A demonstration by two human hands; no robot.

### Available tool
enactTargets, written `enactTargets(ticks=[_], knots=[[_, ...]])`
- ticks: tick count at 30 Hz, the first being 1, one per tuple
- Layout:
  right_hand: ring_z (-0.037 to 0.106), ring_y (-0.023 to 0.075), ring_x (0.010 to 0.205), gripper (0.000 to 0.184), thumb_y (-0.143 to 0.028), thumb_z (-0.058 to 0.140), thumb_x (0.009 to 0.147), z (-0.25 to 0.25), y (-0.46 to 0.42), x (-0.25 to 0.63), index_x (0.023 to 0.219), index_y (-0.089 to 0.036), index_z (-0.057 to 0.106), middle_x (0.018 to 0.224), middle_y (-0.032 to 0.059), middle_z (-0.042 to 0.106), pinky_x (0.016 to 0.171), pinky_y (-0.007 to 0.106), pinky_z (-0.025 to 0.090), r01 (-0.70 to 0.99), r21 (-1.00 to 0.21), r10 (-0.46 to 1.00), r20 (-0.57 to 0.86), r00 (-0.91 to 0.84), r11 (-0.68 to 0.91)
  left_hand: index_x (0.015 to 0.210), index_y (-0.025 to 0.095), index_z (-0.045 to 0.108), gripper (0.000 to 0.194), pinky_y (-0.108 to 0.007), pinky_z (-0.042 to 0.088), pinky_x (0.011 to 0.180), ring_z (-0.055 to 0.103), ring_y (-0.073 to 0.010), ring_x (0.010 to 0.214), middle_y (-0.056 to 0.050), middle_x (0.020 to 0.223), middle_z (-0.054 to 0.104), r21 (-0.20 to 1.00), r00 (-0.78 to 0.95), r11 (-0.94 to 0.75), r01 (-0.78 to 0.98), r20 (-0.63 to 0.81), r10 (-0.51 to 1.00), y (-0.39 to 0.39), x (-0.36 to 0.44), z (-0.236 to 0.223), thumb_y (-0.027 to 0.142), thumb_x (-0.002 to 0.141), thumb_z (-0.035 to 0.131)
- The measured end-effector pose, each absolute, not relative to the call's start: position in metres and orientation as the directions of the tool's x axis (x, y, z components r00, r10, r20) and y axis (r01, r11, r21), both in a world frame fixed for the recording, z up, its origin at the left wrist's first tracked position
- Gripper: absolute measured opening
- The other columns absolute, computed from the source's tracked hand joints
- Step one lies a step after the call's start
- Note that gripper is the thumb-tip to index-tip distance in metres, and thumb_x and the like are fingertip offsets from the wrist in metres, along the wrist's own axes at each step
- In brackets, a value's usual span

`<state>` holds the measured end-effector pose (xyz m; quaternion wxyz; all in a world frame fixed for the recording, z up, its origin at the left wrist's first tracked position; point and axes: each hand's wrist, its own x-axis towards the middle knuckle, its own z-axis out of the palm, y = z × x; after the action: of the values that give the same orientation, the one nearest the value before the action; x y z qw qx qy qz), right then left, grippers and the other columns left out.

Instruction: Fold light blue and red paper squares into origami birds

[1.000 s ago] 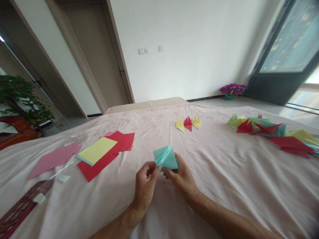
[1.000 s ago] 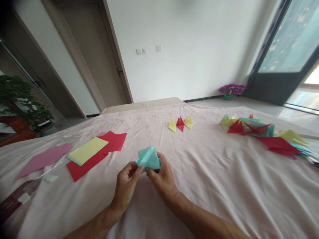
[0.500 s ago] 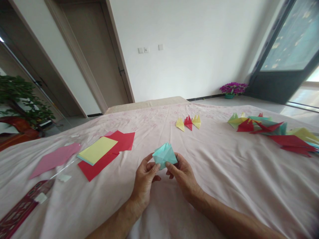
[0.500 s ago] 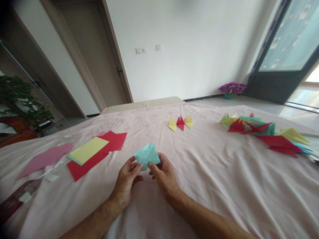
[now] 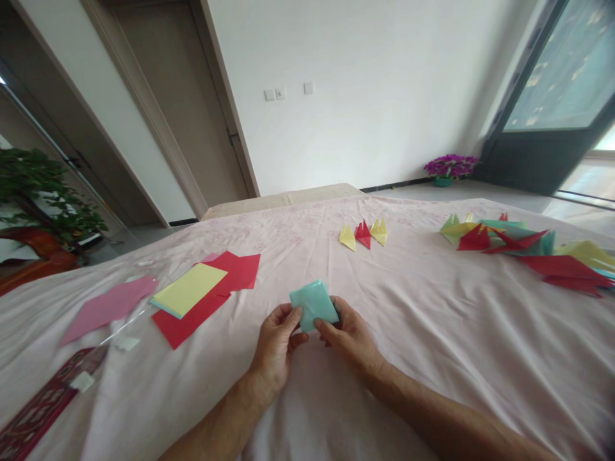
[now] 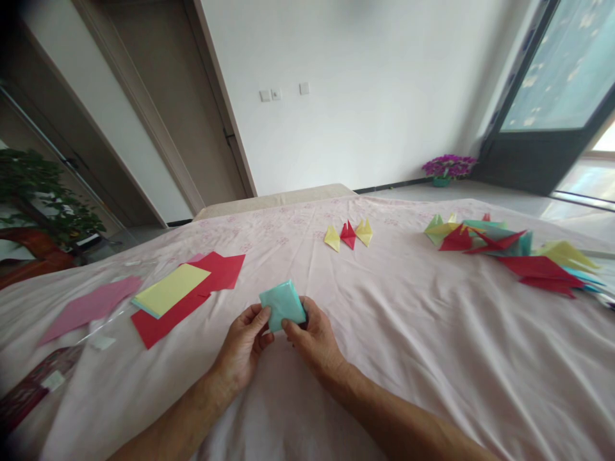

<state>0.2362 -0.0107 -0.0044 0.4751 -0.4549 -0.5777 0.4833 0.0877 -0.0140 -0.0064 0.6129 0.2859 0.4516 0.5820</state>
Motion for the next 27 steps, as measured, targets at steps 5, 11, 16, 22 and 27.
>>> enactTargets(ticks=[5, 11, 16, 22, 27], knots=[[0.057, 0.0140, 0.059, 0.027, -0.029, 0.060, 0.079, -0.007, -0.009, 0.237, 0.103, -0.018, 0.055, 0.071, -0.0022, 0.059, 0.052, 0.026, 0.048, 0.003, -0.995, 0.987, 0.098, -0.131, 0.099, 0.089, 0.015, 0.065, 0.037, -0.015, 0.054, 0.053, 0.062, -0.0087, 0.068, -0.001, 0.084, 0.066, 0.853, -0.050, 0.190, -0.486, -0.244, 0.969, -0.019, 0.092, -0.009, 0.031, 0.064, 0.086], [0.057, 0.0136, 0.065, 0.041, -0.033, 0.069, 0.075, -0.006, -0.010, 0.237, 0.111, -0.019, 0.055, 0.082, 0.0001, 0.061, 0.056, 0.025, 0.047, -0.039, -0.984, 0.977, 0.175, -0.117, 0.172, 0.082, 0.014, 0.066, 0.029, -0.016, 0.057, 0.057, 0.065, -0.0096, 0.066, -0.002, 0.080, 0.069, 0.741, 0.055, 0.260, -0.619, -0.289, 0.956, -0.019, 0.091, -0.011, 0.024, 0.064, 0.086], [0.059, 0.0140, 0.074, 0.057, -0.034, 0.070, 0.077, -0.002, -0.014, 0.241, 0.129, -0.025, 0.048, 0.108, 0.0054, 0.057, 0.060, 0.027, 0.048, 0.012, -0.950, 0.945, 0.308, -0.110, 0.311, 0.080, 0.013, 0.065, 0.018, -0.015, 0.057, 0.057, 0.068, -0.0112, 0.065, -0.002, 0.076, 0.070, 0.678, 0.084, 0.304, -0.669, -0.337, 0.938, -0.014, 0.085, -0.011, 0.013, 0.070, 0.080], [0.058, 0.0154, 0.077, 0.038, -0.037, 0.061, 0.086, -0.001, -0.014, 0.247, 0.122, -0.025, 0.056, 0.099, 0.0040, 0.061, 0.065, 0.028, 0.048, 0.075, -0.935, 0.938, 0.343, -0.059, 0.347, 0.093, 0.012, 0.066, 0.019, -0.017, 0.058, 0.055, 0.071, -0.0157, 0.070, -0.006, 0.082, 0.072, 0.627, 0.136, 0.385, -0.677, -0.408, 0.903, -0.012, 0.082, -0.011, 0.007, 0.076, 0.073], [0.059, 0.0163, 0.078, 0.034, -0.036, 0.059, 0.088, -0.006, -0.011, 0.246, 0.120, -0.025, 0.057, 0.095, 0.0028, 0.063, 0.069, 0.029, 0.048, 0.017, -0.960, 0.957, 0.278, -0.081, 0.280, 0.090, 0.010, 0.066, 0.012, -0.017, 0.059, 0.054, 0.072, -0.0167, 0.071, -0.009, 0.084, 0.073, 0.588, 0.172, 0.420, -0.691, -0.431, 0.886, -0.014, 0.082, -0.007, 0.006, 0.079, 0.069]])
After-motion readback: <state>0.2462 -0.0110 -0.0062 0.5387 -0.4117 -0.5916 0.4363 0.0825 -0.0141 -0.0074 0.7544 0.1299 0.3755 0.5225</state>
